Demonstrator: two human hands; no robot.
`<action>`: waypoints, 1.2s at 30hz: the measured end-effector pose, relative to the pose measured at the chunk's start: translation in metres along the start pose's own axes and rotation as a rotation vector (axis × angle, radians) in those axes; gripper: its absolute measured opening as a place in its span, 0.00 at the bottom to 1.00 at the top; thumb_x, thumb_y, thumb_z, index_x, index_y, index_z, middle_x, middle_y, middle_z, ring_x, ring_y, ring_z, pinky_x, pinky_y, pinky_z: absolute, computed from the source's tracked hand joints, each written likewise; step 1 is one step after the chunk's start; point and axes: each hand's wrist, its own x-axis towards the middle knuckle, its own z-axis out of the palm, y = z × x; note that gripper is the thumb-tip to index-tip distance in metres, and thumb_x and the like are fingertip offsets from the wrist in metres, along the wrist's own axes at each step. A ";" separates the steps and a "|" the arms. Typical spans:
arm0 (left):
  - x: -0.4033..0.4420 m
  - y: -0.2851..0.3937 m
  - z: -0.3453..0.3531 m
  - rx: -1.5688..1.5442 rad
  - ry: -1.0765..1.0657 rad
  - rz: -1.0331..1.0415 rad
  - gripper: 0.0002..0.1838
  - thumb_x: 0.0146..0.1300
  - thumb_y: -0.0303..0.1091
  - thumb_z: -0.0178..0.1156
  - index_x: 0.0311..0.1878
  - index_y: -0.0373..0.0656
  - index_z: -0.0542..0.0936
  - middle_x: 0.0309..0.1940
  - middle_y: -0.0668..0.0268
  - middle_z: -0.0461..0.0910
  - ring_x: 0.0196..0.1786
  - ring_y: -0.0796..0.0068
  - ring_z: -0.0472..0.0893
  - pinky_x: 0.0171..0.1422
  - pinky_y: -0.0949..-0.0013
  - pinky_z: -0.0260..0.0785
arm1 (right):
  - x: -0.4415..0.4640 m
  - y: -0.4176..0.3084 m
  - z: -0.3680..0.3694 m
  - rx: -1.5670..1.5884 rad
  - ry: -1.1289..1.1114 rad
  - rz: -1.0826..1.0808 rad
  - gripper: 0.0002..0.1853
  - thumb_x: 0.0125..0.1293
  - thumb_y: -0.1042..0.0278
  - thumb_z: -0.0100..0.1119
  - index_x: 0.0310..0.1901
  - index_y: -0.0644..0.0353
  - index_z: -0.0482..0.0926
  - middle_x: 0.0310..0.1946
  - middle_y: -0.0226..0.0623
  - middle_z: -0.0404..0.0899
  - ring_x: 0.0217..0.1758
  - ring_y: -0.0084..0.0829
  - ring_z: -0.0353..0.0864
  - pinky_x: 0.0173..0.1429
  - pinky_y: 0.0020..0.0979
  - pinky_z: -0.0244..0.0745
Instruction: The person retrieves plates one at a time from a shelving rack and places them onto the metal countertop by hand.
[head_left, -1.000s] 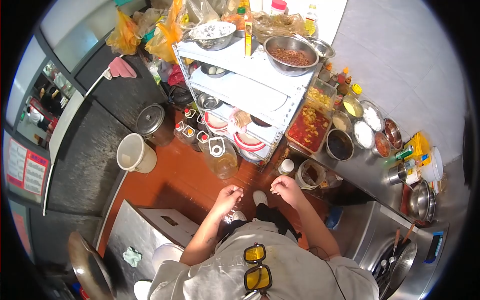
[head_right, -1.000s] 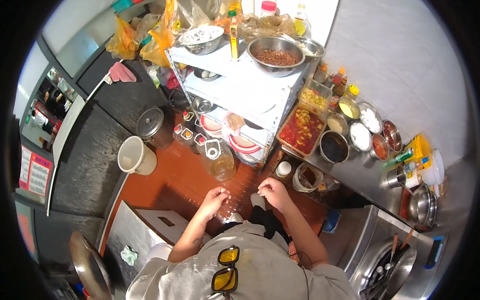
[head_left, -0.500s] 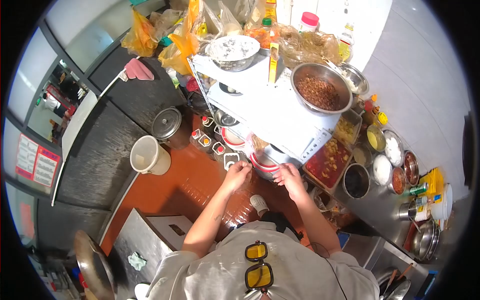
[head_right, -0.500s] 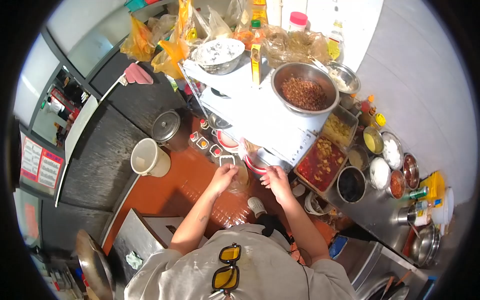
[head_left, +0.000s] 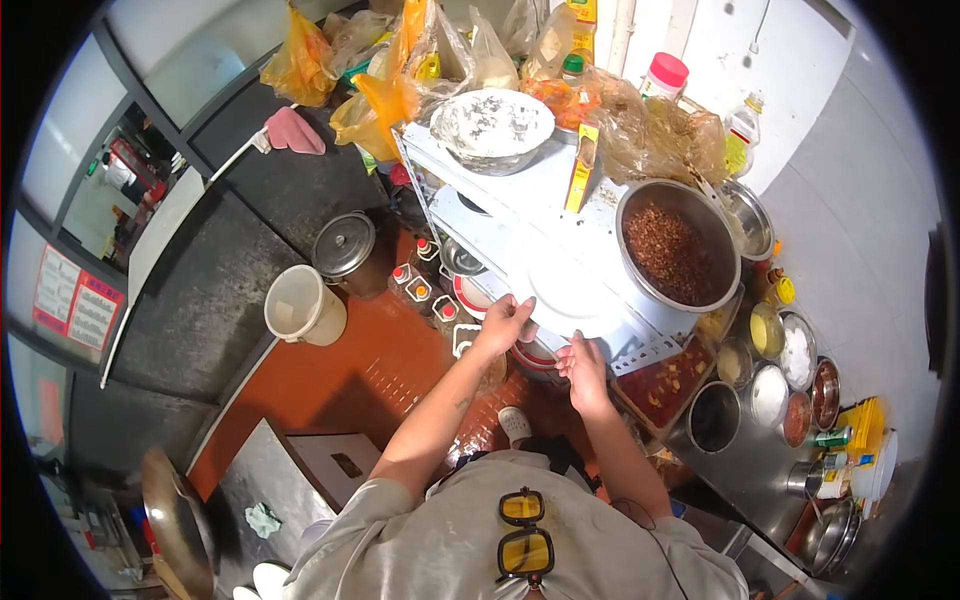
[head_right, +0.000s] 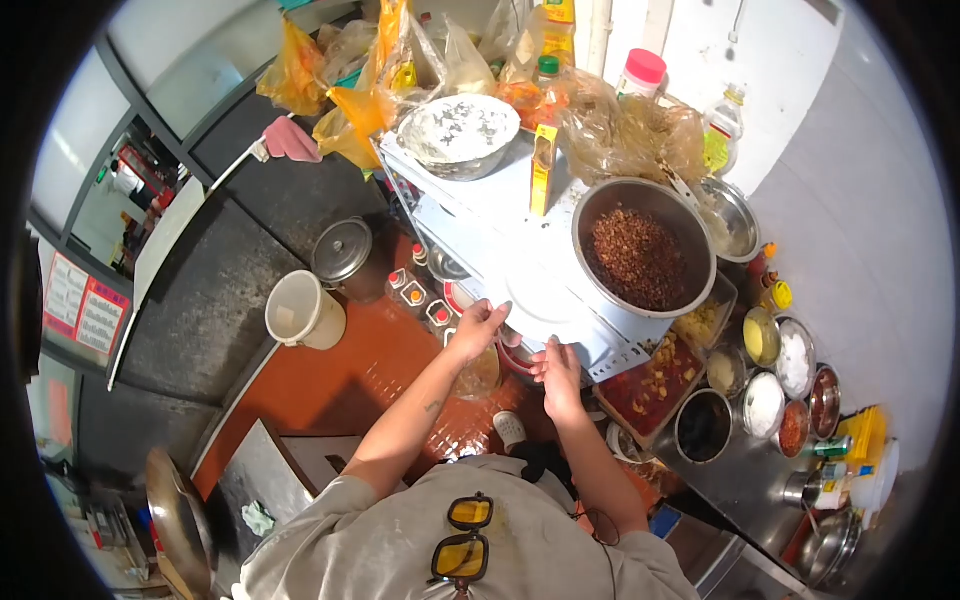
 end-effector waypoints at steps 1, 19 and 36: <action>0.005 -0.006 -0.001 0.002 -0.001 0.001 0.18 0.72 0.43 0.60 0.47 0.35 0.77 0.35 0.67 0.81 0.25 0.81 0.74 0.30 0.77 0.67 | 0.000 -0.001 0.002 0.017 0.004 -0.007 0.12 0.78 0.56 0.51 0.44 0.57 0.71 0.27 0.31 0.77 0.25 0.22 0.74 0.30 0.24 0.68; -0.012 -0.025 -0.011 -0.240 -0.156 0.114 0.14 0.72 0.32 0.60 0.57 0.38 0.79 0.47 0.70 0.83 0.47 0.81 0.80 0.55 0.72 0.72 | -0.018 -0.004 0.002 0.114 -0.083 -0.062 0.08 0.77 0.61 0.54 0.42 0.56 0.71 0.27 0.29 0.76 0.26 0.22 0.72 0.32 0.24 0.68; -0.237 -0.063 -0.097 -0.353 0.506 0.316 0.15 0.72 0.29 0.59 0.59 0.36 0.77 0.50 0.69 0.83 0.51 0.82 0.79 0.59 0.71 0.71 | -0.104 0.064 0.083 -0.207 -0.625 0.126 0.07 0.76 0.63 0.54 0.45 0.57 0.74 0.26 0.28 0.76 0.26 0.20 0.73 0.33 0.23 0.68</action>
